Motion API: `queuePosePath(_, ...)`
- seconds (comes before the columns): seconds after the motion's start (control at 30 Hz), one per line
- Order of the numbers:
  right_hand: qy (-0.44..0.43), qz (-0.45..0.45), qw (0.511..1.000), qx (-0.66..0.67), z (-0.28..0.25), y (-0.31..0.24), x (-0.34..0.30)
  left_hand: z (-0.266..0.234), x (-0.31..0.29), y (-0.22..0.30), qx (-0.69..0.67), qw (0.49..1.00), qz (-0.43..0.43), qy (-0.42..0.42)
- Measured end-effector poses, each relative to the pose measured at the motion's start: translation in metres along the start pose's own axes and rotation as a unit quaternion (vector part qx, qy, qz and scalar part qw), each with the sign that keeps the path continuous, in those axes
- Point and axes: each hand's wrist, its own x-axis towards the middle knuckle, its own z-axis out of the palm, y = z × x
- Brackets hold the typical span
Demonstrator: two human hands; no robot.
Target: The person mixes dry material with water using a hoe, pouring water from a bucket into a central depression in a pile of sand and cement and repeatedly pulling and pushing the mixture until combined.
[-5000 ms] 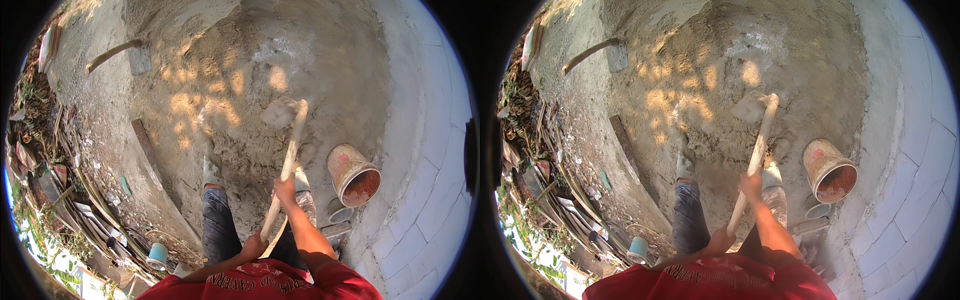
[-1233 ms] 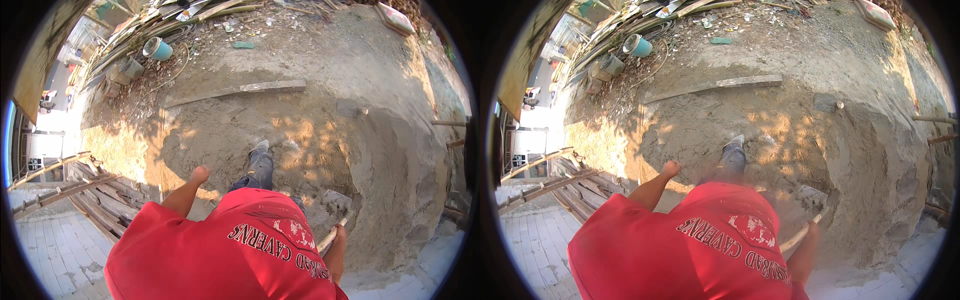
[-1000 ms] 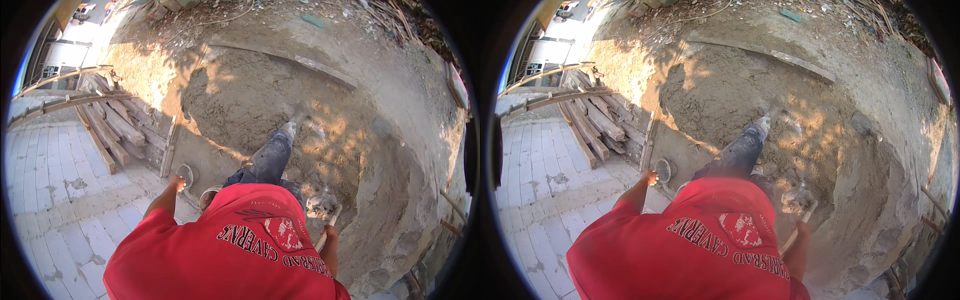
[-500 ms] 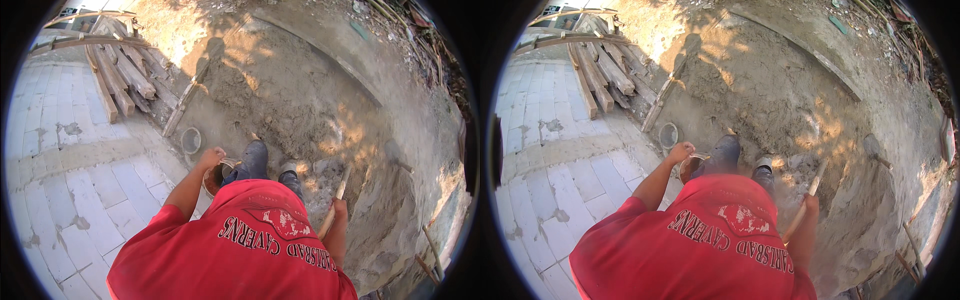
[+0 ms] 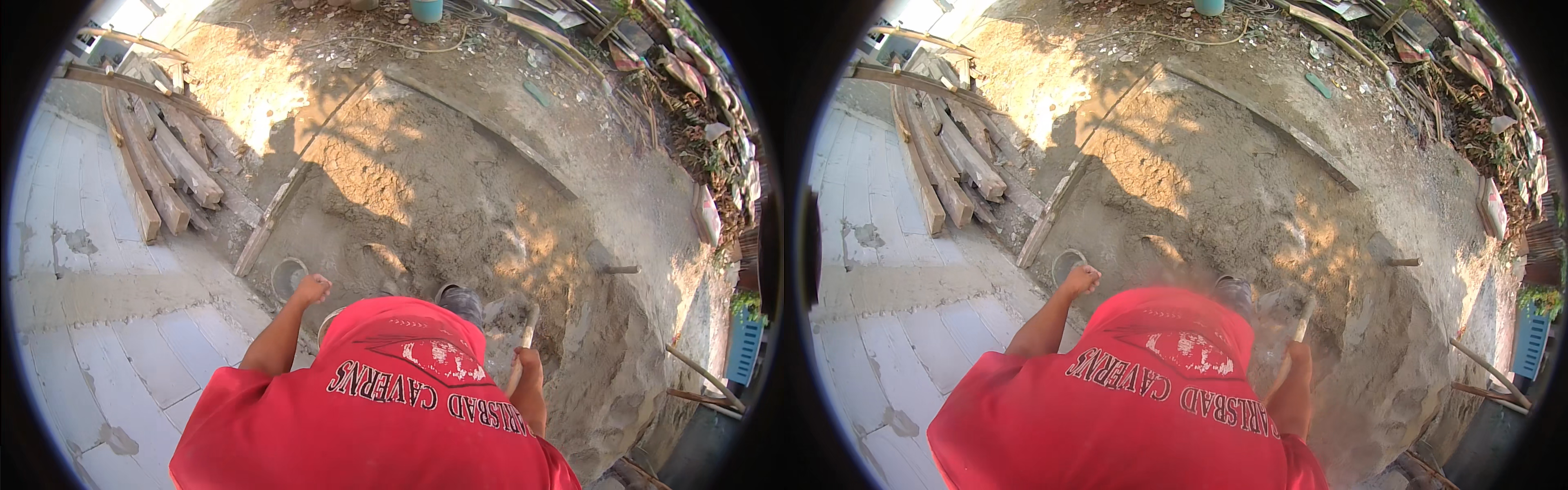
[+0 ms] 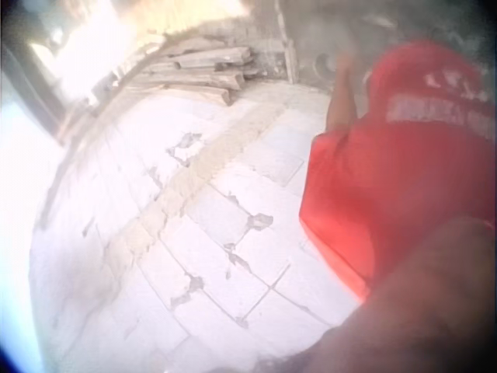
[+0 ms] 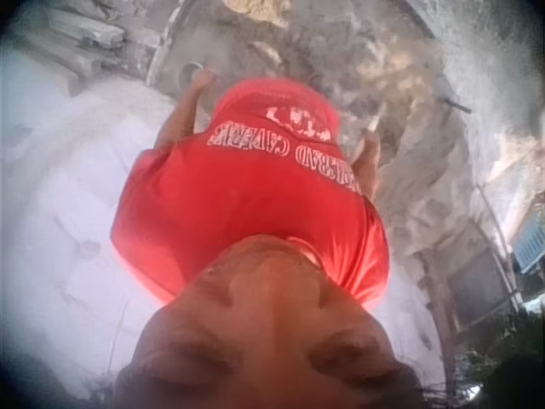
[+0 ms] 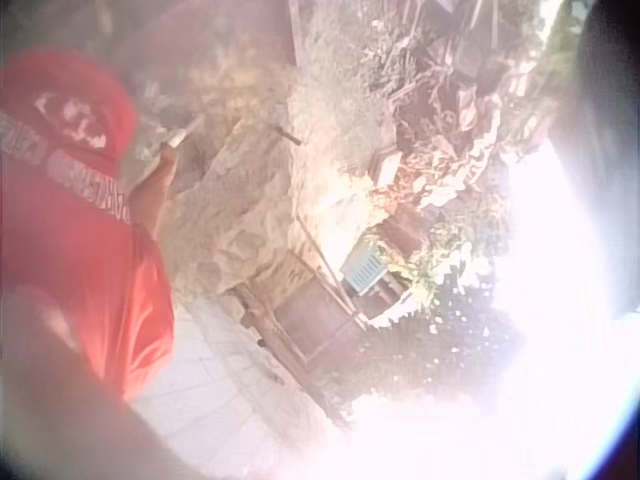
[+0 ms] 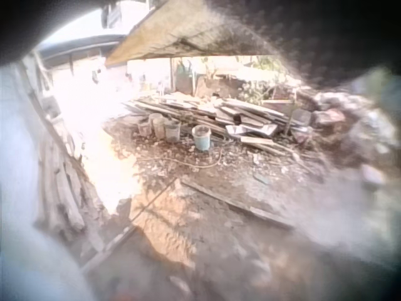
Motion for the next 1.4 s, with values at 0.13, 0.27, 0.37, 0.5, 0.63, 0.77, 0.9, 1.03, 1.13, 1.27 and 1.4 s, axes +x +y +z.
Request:
queuePosePath(0.13, -0.013, 0.048, 0.998, -0.038, 0.048, 0.041, -0.079, -0.007, 0.057, 0.022, 0.097, 0.993, 0.025, -0.054)
queuePosePath(0.27, -0.056, 0.061, 0.995, -0.056, 0.086, 0.059, -0.144, -0.002, 0.098, 0.098, 0.311, 0.938, 0.142, -0.061)
queuePosePath(0.37, -0.059, 0.067, 0.994, -0.070, 0.097, 0.071, -0.168, 0.036, 0.080, 0.163, 0.312, 0.886, 0.341, -0.025)
queuePosePath(0.5, -0.058, 0.073, 0.994, -0.060, 0.115, 0.078, -0.169, 0.092, -0.011, 0.228, 0.056, 0.958, 0.237, -0.152)
queuePosePath(0.63, -0.056, 0.073, 0.995, -0.032, 0.123, 0.048, -0.159, 0.131, -0.032, 0.160, 0.160, 0.910, 0.322, -0.207)
queuePosePath(0.77, -0.095, 0.080, 0.992, 0.021, 0.151, -0.040, -0.126, 0.090, -0.011, 0.085, 0.176, 0.900, 0.286, -0.279)
queuePosePath(0.9, -0.005, 0.068, 0.982, 0.174, 0.119, 0.038, 0.019, 0.154, -0.011, 0.202, 0.235, 0.914, 0.167, -0.285)
queuePosePath(1.03, -0.124, 0.055, 0.921, 0.364, 0.125, -0.082, 0.030, 0.143, -0.002, 0.272, 0.322, 0.901, 0.146, -0.253)
queuePosePath(1.13, -0.065, 0.041, 0.919, 0.388, 0.069, -0.086, 0.069, 0.237, -0.039, 0.342, 0.417, 0.825, 0.068, -0.375)
queuePosePath(1.27, -0.002, 0.088, 0.892, 0.444, 0.057, -0.088, 0.141, 0.360, -0.034, 0.321, 0.409, 0.761, 0.084, -0.498)
queuePosePath(1.4, 0.011, 0.145, 0.897, 0.418, 0.070, -0.125, 0.191, 0.447, 0.006, 0.273, 0.344, 0.783, -0.053, -0.516)
